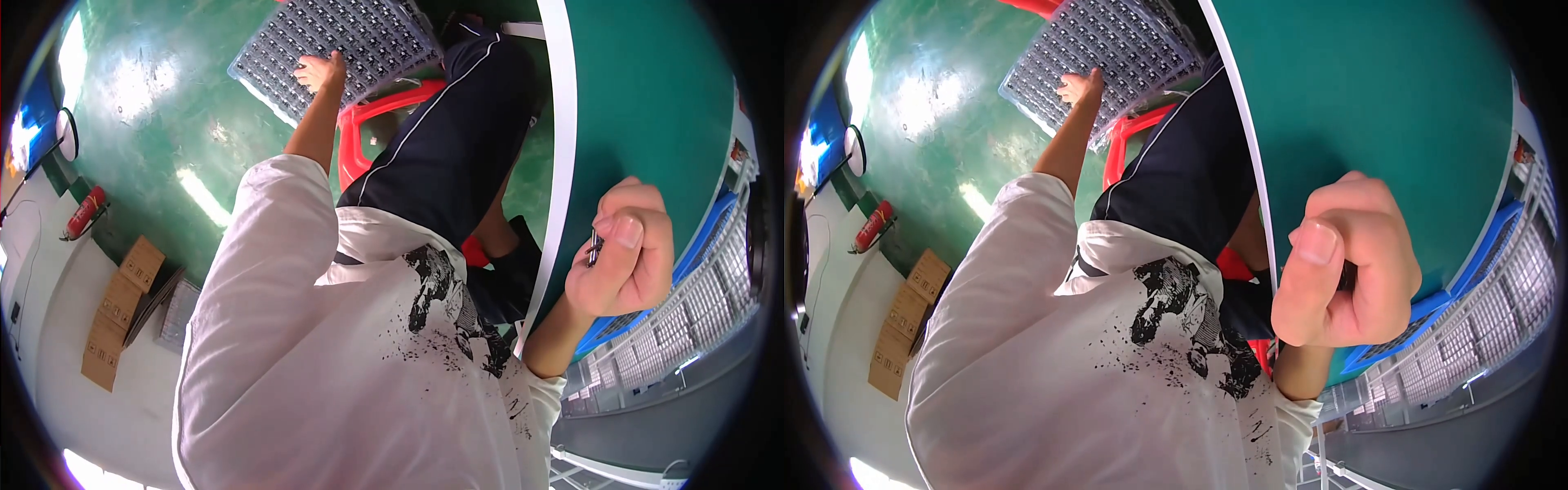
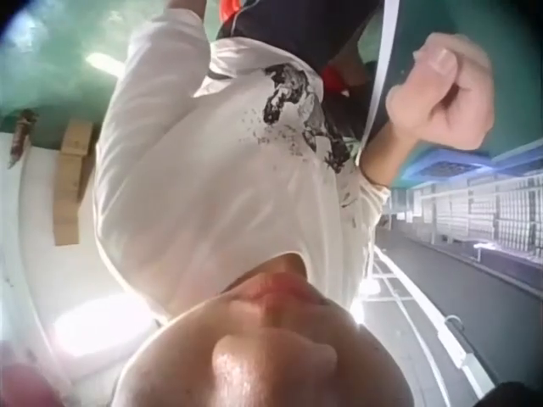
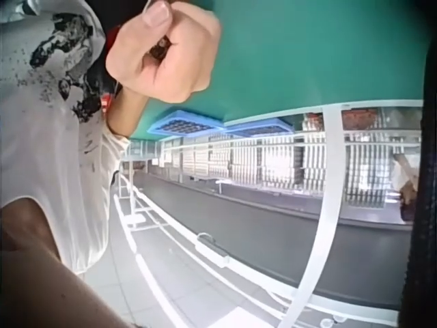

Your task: Assembling and organizing small electronic components into plastic trays at a production line workstation.

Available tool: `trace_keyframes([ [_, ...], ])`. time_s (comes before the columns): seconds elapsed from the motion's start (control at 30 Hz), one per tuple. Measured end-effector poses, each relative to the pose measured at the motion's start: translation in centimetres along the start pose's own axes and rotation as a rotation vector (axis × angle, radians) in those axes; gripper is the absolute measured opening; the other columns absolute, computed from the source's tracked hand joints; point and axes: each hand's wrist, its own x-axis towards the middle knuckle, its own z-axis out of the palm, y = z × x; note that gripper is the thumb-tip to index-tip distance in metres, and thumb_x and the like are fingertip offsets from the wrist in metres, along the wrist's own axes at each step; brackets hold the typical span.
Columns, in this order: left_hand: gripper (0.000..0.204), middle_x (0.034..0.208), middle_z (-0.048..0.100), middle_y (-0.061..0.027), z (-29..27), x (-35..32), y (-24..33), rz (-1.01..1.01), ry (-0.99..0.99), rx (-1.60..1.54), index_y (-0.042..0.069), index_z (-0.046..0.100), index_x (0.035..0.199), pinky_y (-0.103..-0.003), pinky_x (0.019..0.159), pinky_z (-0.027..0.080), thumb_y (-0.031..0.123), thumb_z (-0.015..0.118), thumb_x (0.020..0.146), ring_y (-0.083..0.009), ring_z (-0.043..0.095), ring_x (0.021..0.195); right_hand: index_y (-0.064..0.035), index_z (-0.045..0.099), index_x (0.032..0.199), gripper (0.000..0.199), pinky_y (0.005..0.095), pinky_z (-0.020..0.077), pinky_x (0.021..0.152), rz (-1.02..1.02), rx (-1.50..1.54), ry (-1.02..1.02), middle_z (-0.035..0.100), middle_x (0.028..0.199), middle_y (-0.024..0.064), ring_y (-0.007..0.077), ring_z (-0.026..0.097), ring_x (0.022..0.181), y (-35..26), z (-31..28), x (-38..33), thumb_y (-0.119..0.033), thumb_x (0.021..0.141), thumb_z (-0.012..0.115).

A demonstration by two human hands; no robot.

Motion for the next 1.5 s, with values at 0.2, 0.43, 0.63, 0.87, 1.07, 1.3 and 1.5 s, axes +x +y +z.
trace_keyframes([
  [0.2, 0.073, 0.123, 0.04, -0.0182, 0.5, 0.0, 1.4, -0.09, 0.037, 0.064, 0.008, 0.041, 0.122, -0.049, 0.094, 0.045, 0.039, 0.081, 0.069, -0.0352, 0.043, 0.119, 0.0033, 0.052, 0.068, 0.017, 0.0237, 0.0278, 0.042, 0.0, 0.002, -0.005, 0.053, 0.06, 0.0118, 0.0099, 0.035, 0.045, -0.2, 0.1, 0.1, -0.001, 0.083, 0.059],
  [0.43, 0.061, 0.122, 0.04, -0.0188, 1.0, -0.2, 2.1, -0.101, 0.051, 0.032, 0.008, 0.042, 0.121, -0.05, 0.09, 0.048, 0.029, 0.077, 0.075, -0.036, 0.044, 0.118, 0.0049, 0.053, 0.069, 0.013, 0.0233, 0.0278, 0.042, -0.016, 0.001, 0.002, 0.055, 0.06, 0.0121, 0.0101, 0.038, 0.046, 0.0, 0.2, 0.3, 0.005, 0.08, 0.058],
  [0.63, 0.055, 0.122, 0.04, -0.0204, 0.1, -1.6, 2.1, -0.091, 0.052, -0.002, 0.008, 0.043, 0.12, -0.05, 0.088, 0.05, 0.025, 0.073, 0.077, -0.0379, 0.046, 0.118, 0.0044, 0.053, 0.066, 0.013, 0.022, 0.0279, 0.042, 0.014, 0.043, 0.057, 0.055, 0.058, 0.0105, 0.0096, 0.039, 0.045, 0.0, -0.1, 0.1, 0.01, 0.077, 0.059],
  [0.87, 0.062, 0.126, 0.039, -0.0257, -1.4, -1.8, 1.3, -0.049, 0.027, -0.003, 0.01, 0.041, 0.122, -0.054, 0.093, 0.046, 0.028, 0.076, 0.073, -0.0425, 0.044, 0.12, 0.003, 0.051, 0.068, 0.017, 0.0229, 0.0253, 0.044, -0.004, -0.016, 0.061, 0.05, 0.059, 0.0051, 0.0072, 0.038, 0.049, 0.5, -0.7, -0.4, 0.007, 0.082, 0.058],
  [1.07, 0.067, 0.124, 0.044, -0.0227, -2.5, -2.0, -0.6, -0.031, 0.113, 0.014, 0.014, 0.049, 0.123, -0.049, 0.1, 0.043, 0.033, 0.079, 0.067, -0.0414, 0.05, 0.117, -0.0014, 0.046, 0.06, 0.027, 0.027, 0.0262, 0.042, -0.062, -0.039, 0.119, 0.041, 0.051, 0.0018, 0.0104, 0.034, 0.044, 1.8, -2.4, -1.5, 0.001, 0.079, 0.066],
  [1.3, 0.076, 0.128, 0.042, -0.0277, -3.7, -2.2, -2.1, 0.161, 0.11, 0.078, 0.01, 0.042, 0.129, -0.049, 0.102, 0.039, 0.036, 0.077, 0.066, -0.042, 0.044, 0.121, 0.001, 0.049, 0.063, 0.028, 0.0254, 0.0263, 0.044, -0.089, 0.062, 0.142, 0.041, 0.052, -0.0009, 0.0055, 0.034, 0.048, 6.2, -4.8, -4.2, -0.003, 0.085, 0.065],
  [1.5, 0.072, 0.133, 0.043, -0.027, -7.1, -3.5, -2.0, 0.154, 0.097, -0.01, 0.008, 0.048, 0.128, -0.046, 0.103, 0.042, 0.034, 0.077, 0.067, -0.0414, 0.047, 0.123, 0.0003, 0.049, 0.063, 0.028, 0.0293, 0.0314, 0.044, -0.151, 0.019, 0.183, 0.046, 0.053, 0.0061, 0.0118, 0.04, 0.046, 10.2, -7.2, -9.5, -0.004, 0.084, 0.066],
])
